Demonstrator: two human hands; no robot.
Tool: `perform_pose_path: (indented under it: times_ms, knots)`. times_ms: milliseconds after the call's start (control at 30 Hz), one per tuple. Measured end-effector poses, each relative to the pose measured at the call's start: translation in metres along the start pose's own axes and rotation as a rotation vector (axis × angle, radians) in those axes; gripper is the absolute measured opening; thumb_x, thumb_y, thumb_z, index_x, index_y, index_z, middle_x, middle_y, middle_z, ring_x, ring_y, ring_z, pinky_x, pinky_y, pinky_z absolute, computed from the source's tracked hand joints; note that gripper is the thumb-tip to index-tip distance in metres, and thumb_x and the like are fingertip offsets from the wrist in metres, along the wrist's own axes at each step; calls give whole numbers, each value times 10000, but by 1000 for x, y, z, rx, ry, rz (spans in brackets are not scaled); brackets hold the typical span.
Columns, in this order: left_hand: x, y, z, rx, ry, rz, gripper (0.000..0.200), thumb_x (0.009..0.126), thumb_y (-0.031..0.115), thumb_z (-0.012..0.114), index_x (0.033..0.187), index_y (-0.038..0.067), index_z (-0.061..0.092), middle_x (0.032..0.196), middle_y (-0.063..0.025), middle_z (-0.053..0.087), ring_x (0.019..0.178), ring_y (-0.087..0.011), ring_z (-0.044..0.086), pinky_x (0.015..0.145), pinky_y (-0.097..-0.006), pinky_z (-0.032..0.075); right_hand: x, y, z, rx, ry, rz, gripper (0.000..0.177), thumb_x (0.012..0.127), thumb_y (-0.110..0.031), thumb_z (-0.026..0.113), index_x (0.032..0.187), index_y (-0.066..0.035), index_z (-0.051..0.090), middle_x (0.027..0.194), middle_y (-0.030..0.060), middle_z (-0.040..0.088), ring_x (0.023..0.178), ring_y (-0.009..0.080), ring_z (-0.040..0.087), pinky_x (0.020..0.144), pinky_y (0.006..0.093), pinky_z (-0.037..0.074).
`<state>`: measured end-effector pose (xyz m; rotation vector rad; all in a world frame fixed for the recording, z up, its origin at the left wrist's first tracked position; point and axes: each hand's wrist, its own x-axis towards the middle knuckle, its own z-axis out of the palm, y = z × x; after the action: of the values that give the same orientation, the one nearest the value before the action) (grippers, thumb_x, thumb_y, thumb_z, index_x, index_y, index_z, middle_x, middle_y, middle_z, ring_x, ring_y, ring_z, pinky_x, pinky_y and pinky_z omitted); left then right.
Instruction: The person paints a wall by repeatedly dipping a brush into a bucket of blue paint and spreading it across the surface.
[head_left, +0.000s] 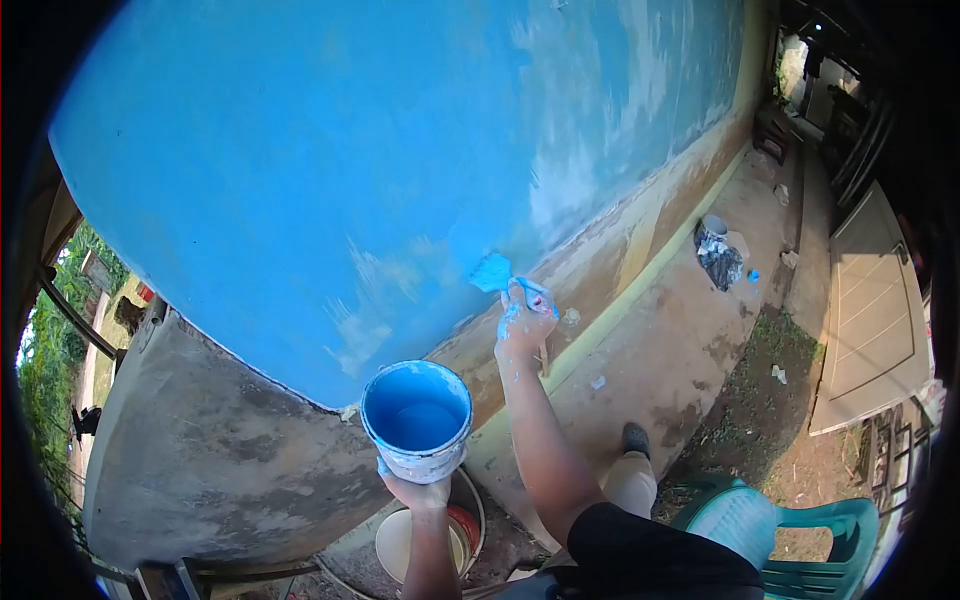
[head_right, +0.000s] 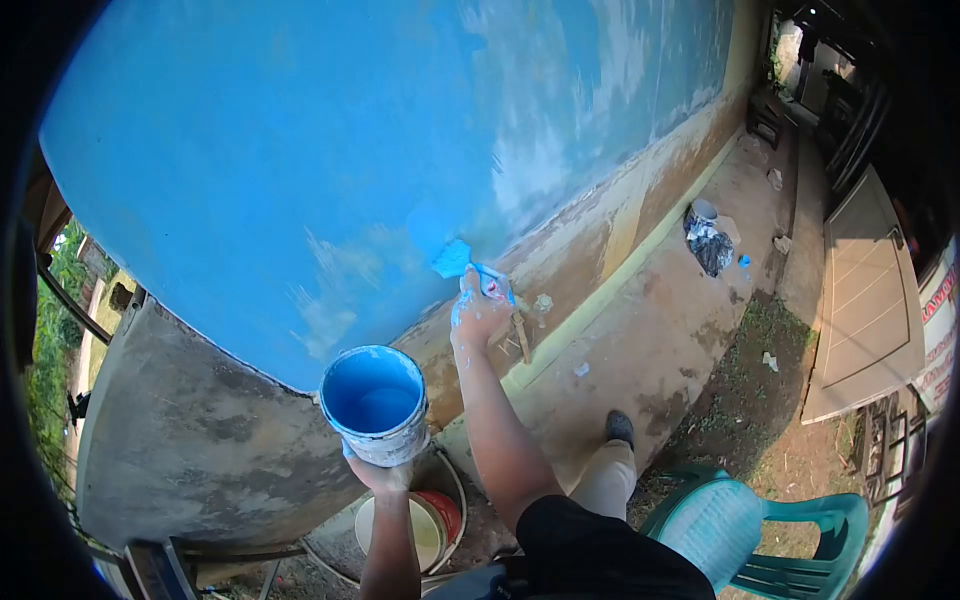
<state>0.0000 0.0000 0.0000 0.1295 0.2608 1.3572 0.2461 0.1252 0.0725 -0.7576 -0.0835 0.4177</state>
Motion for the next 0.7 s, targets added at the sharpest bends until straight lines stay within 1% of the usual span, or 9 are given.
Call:
perform_pose_path:
  times_ms: [67,100,167,233,300,333,500,633,700]
  knots:
    - [10,-6,6,-13,48,11,547,1037,429,344,1450,98,479,1482,-128,502,1304,-364,547,1043,-607,486,-10,-41,43,0,-109,-33,174,883,35,746,996,26,614,987,107,658,846,159,659,772,297,603]
    - [-21,-5,10,-11,96,-6,547,1037,429,344,1450,98,479,1482,-128,502,1304,-364,547,1043,-607,486,-28,-61,34,-41,-82,-16,174,883,35,746,996,26,614,987,107,658,846,159,659,772,297,603]
    - [-12,-1,9,35,-40,-10,543,1032,432,436,1441,80,502,1521,-122,494,1367,-341,494,1140,-573,402,-30,-67,54,135,-259,-199,148,884,-32,770,958,8,648,909,62,657,850,115,628,714,282,531]
    - [-8,5,3,9,-25,-16,559,1034,440,427,1455,76,483,1537,-126,474,1381,-345,478,1141,-586,395,-29,-55,46,138,-286,-224,139,888,-18,760,944,11,637,923,64,653,864,117,629,703,288,535]
    - [-9,5,0,-54,-31,-44,589,1035,454,418,1479,68,450,1559,-132,445,1405,-354,448,1149,-605,374,-18,-15,15,134,-156,-18,169,891,31,740,999,2,614,1016,97,655,912,157,652,821,337,611]
    - [0,10,-27,58,-34,15,611,1039,464,406,1498,61,422,1575,-137,422,1426,-361,421,1157,-622,352,-14,4,-6,134,-149,-23,169,891,31,740,999,2,614,1016,97,655,912,157,652,821,337,611]
    - [-9,23,-1,-69,4,-61,604,1035,464,420,1485,61,438,1563,-134,436,1414,-354,434,1162,-608,351,-11,44,-60,-127,90,50,151,888,25,745,967,-5,619,979,80,659,856,151,654,769,312,597]
    - [-13,27,4,-47,-6,-49,580,1026,451,449,1456,61,465,1537,-133,463,1385,-337,465,1155,-580,376,-28,-2,15,-136,14,-25,146,887,27,745,949,-6,618,948,64,650,837,146,652,751,307,594]
    - [-13,28,11,-57,-3,-53,574,1029,446,445,1450,56,467,1526,-135,474,1379,-333,470,1151,-575,382,-50,-53,59,113,-161,-125,139,875,5,764,936,12,639,869,45,652,770,122,618,707,267,527]
